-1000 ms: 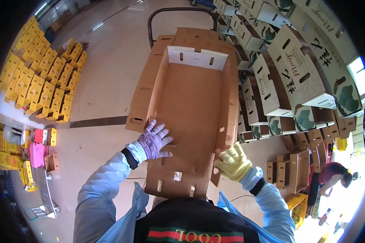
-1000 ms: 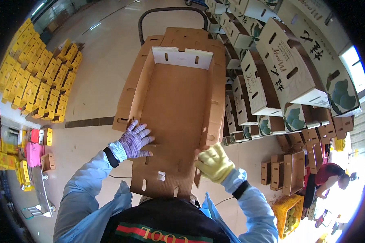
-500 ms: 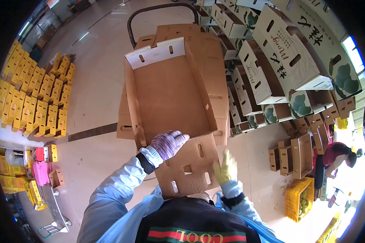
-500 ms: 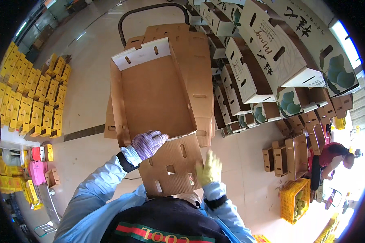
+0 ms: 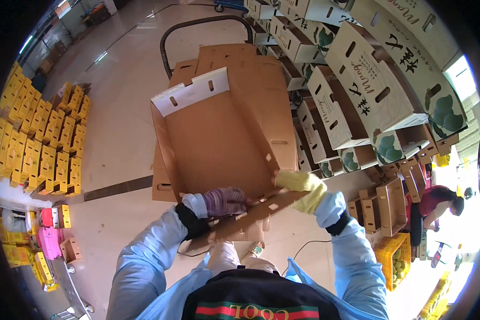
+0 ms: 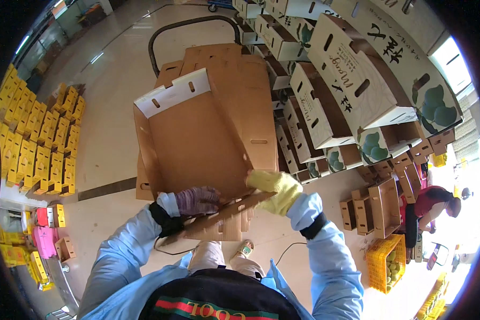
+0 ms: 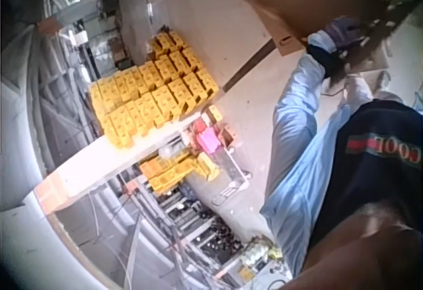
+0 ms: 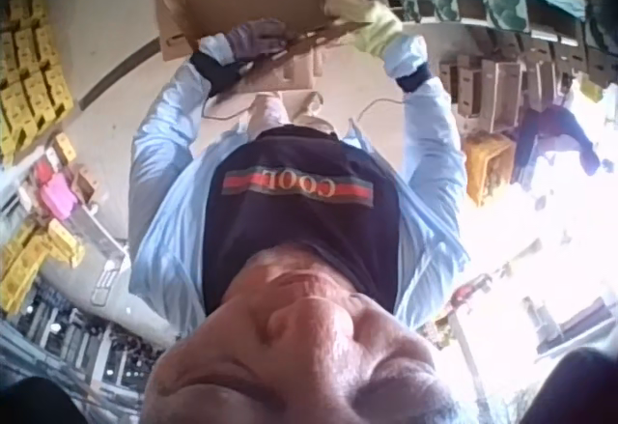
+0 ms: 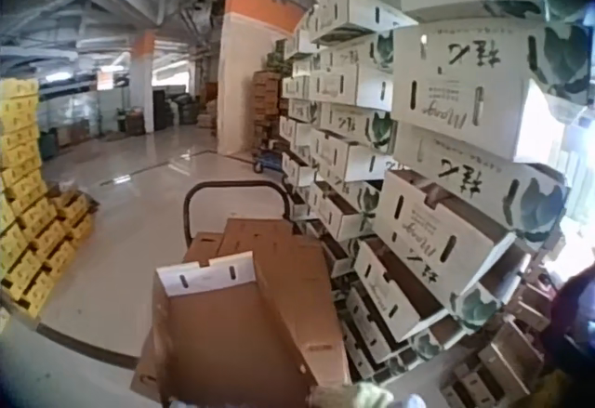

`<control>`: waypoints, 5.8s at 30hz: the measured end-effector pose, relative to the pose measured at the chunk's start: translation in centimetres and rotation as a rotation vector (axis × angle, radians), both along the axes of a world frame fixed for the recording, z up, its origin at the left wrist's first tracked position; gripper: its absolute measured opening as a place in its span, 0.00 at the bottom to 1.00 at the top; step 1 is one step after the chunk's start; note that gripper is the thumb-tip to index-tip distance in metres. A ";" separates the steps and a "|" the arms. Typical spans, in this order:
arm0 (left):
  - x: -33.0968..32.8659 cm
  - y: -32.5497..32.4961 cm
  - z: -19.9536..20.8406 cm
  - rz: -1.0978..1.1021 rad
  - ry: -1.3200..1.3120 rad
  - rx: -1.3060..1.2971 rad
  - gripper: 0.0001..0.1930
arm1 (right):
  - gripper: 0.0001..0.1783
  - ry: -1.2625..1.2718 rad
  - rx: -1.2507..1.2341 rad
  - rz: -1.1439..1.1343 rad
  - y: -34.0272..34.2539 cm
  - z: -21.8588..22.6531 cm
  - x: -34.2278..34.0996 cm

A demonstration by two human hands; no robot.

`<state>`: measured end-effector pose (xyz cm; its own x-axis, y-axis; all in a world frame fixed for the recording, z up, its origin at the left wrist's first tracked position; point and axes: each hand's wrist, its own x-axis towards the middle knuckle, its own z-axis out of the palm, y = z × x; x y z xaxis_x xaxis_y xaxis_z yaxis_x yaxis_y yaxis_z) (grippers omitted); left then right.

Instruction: The person is assembling cardboard boxes for packing mangoes by folding flat cardboard sheets.

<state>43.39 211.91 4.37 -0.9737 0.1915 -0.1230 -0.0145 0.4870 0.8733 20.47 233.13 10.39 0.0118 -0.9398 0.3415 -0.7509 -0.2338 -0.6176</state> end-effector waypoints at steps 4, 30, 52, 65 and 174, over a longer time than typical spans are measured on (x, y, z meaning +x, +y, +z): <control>6.7 -3.6 5.4 0.553 0.205 0.054 0.18 | 0.31 -0.102 0.591 -0.170 -1.6 3.1 2.0; 6.2 0.9 4.8 0.440 -0.489 -0.661 0.45 | 0.37 0.548 0.466 0.091 -7.9 -0.4 7.9; 11.7 16.5 3.7 -0.204 -0.119 -0.476 0.18 | 0.10 0.113 0.578 -0.158 18.4 -5.3 16.3; 5.2 24.3 -4.1 -0.597 0.301 -0.279 0.18 | 0.24 -0.642 0.896 -0.846 37.8 -8.3 25.0; 0.8 0.6 1.7 0.339 -0.012 -0.733 0.17 | 0.32 0.404 0.024 -0.969 1.8 -4.5 14.2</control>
